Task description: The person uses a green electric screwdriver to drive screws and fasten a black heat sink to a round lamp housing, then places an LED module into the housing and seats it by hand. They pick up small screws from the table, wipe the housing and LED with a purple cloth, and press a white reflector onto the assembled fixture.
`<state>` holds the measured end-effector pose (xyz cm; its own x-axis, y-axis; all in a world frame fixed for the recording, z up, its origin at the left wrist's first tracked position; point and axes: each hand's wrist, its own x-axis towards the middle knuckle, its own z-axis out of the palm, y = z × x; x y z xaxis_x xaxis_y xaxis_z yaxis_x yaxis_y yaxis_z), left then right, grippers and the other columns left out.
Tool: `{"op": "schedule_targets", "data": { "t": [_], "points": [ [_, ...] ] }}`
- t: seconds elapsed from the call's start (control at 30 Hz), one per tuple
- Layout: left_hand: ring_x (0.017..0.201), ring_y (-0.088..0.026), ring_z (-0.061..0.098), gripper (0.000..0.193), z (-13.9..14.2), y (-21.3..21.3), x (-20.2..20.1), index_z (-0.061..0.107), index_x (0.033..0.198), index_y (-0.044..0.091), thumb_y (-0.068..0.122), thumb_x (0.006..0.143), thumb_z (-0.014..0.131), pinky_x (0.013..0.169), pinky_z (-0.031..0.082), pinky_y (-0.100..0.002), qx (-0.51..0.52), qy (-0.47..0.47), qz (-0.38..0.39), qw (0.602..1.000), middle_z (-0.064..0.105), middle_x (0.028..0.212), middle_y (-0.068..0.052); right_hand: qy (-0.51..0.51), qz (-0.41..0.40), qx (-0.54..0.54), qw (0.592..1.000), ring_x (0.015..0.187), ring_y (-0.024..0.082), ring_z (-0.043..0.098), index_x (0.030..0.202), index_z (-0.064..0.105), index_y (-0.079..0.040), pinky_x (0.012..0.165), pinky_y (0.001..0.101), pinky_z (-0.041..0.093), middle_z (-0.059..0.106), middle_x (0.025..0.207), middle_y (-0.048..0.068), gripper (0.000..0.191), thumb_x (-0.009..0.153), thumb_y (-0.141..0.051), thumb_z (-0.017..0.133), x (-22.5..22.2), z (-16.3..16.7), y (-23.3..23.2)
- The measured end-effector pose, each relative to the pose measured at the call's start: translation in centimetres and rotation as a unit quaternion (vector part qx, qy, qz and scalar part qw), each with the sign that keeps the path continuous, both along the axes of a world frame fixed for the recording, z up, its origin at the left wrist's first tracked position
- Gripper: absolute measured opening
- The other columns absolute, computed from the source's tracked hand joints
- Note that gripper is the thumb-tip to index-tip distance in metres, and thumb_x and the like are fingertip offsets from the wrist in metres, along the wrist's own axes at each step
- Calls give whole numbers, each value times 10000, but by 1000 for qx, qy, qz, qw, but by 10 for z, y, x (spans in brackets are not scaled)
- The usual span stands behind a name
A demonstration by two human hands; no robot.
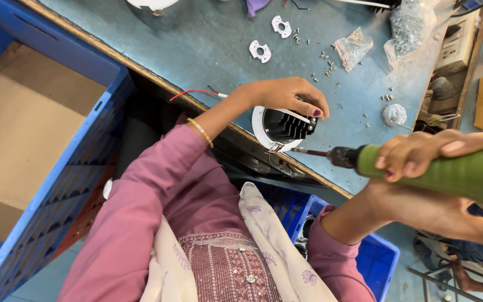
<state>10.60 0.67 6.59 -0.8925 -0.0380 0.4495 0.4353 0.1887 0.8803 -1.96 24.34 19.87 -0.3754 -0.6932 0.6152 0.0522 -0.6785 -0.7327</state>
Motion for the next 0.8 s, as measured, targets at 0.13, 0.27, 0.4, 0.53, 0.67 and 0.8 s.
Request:
{"op": "schedule_targets", "data": {
  "t": [0.13,0.27,0.4,0.53,0.67,0.8],
  "points": [
    [788,-126,655,339,-13,3,-14,756,968,16,312,954,593,739,535,-307,60,-56,-47,996,732,878,-68,-10,45,-3,999,477,271,496,1002,443,39,481,387,444,510,626,183,1020,768,-950,352,37,-3,-13],
    [725,-143,616,320,-25,6,-24,731,947,-15,218,857,530,696,516,-318,46,21,-14,999,696,799,-78,17,40,-5,999,414,273,513,1019,423,39,457,382,450,504,602,189,1047,733,-965,342,55,-6,-29],
    [730,-163,606,344,-34,5,-34,701,942,-35,237,846,514,710,505,-329,22,48,-5,999,679,794,-99,28,35,8,999,397,268,500,1003,407,44,448,381,438,487,586,177,1052,721,-968,364,62,-8,-38],
    [761,-176,612,357,-40,5,-40,680,922,-40,263,864,501,749,497,-335,0,65,5,998,680,824,-105,6,45,14,999,400,284,485,999,399,57,457,391,423,476,585,202,1010,766,-926,362,67,-14,-43],
    [767,-197,602,360,-43,5,-43,663,918,-47,273,890,500,755,494,-339,12,63,0,998,668,829,-121,20,36,20,999,412,279,478,977,392,52,461,401,427,478,591,202,1004,764,-929,375,69,-18,-48],
    [770,-209,603,359,-44,6,-44,667,929,-45,269,887,500,752,495,-345,14,69,-1,998,677,846,-128,60,24,38,997,437,264,477,1005,388,39,461,403,441,481,583,181,1016,753,-944,407,68,-18,-51]
  ]
}}
